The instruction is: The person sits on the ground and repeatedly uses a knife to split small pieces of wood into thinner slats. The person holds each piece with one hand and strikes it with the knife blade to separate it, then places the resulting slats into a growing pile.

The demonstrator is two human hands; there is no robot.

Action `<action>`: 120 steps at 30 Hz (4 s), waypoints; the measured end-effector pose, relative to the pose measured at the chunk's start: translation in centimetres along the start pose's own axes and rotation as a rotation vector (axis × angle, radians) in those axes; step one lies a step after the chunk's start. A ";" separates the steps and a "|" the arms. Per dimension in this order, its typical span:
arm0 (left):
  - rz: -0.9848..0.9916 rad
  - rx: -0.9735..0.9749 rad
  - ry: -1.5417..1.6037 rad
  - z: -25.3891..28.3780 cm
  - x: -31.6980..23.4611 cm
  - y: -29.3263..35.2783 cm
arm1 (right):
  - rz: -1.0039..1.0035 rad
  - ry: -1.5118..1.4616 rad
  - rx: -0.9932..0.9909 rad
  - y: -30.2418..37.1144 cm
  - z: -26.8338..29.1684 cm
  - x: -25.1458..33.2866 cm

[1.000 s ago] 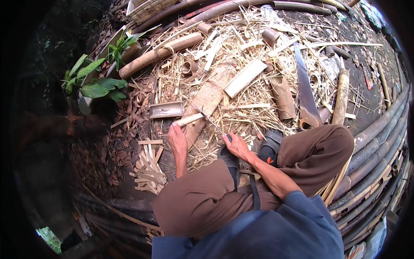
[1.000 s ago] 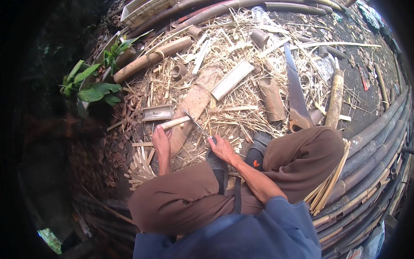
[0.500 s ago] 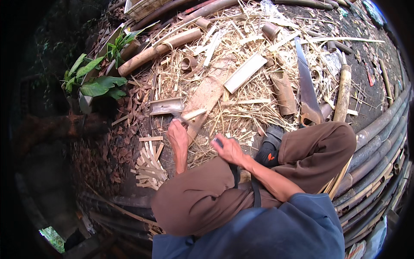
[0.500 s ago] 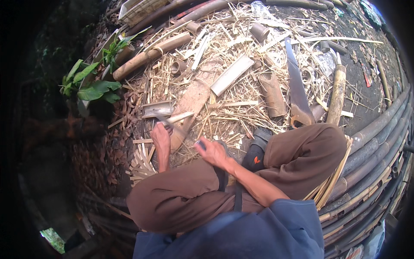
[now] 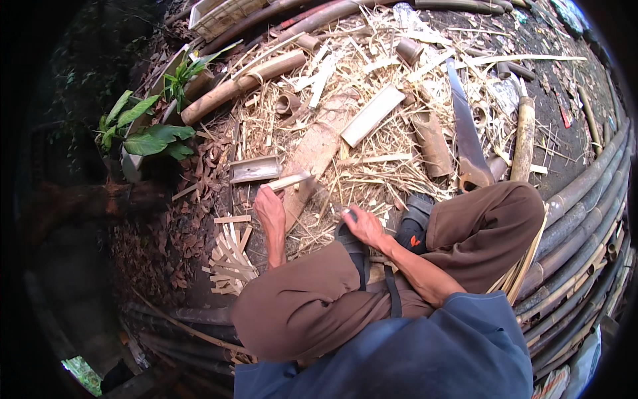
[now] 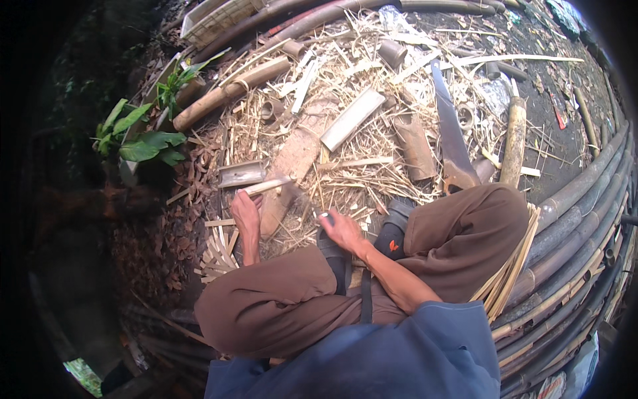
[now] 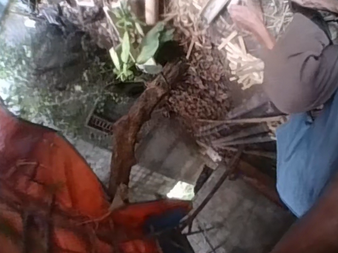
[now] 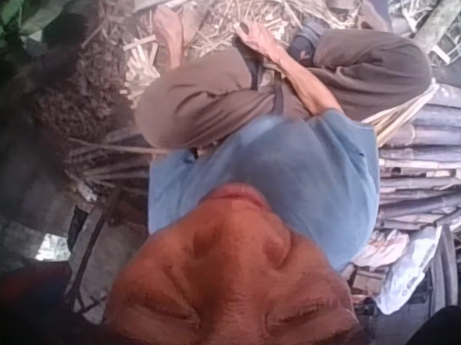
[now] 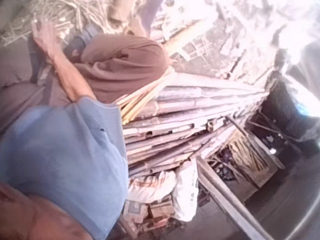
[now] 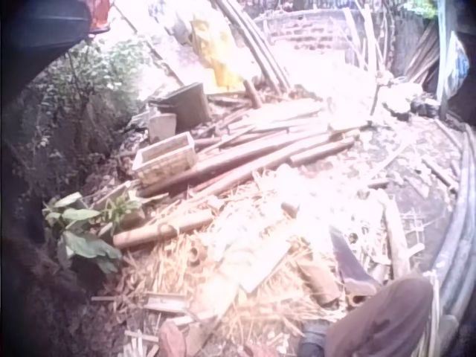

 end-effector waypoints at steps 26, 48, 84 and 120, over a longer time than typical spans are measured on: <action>-0.226 0.184 0.653 -6.1 -3.5 -2.8 | 0.201 -0.235 -0.060 0.0 9.3 14.2; -0.368 0.297 0.618 -6.3 -5.4 0.2 | -0.080 -0.738 0.177 -1.0 5.4 14.4; -0.420 0.248 0.686 -5.8 -6.5 0.3 | 0.131 -0.501 0.056 -1.2 5.8 14.5; -0.473 0.249 0.552 -4.7 -6.3 -0.7 | -0.115 -0.708 0.243 0.0 6.7 17.8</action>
Point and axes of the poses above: each hand's wrist, its own y-axis away from the middle knuckle, its own z-axis out of the back of the hand, x = y × z, the point moved 5 cm from there along -y, towards the middle knuckle, and after that the axes turned 2 degrees about -x, right-handed, at the moved point
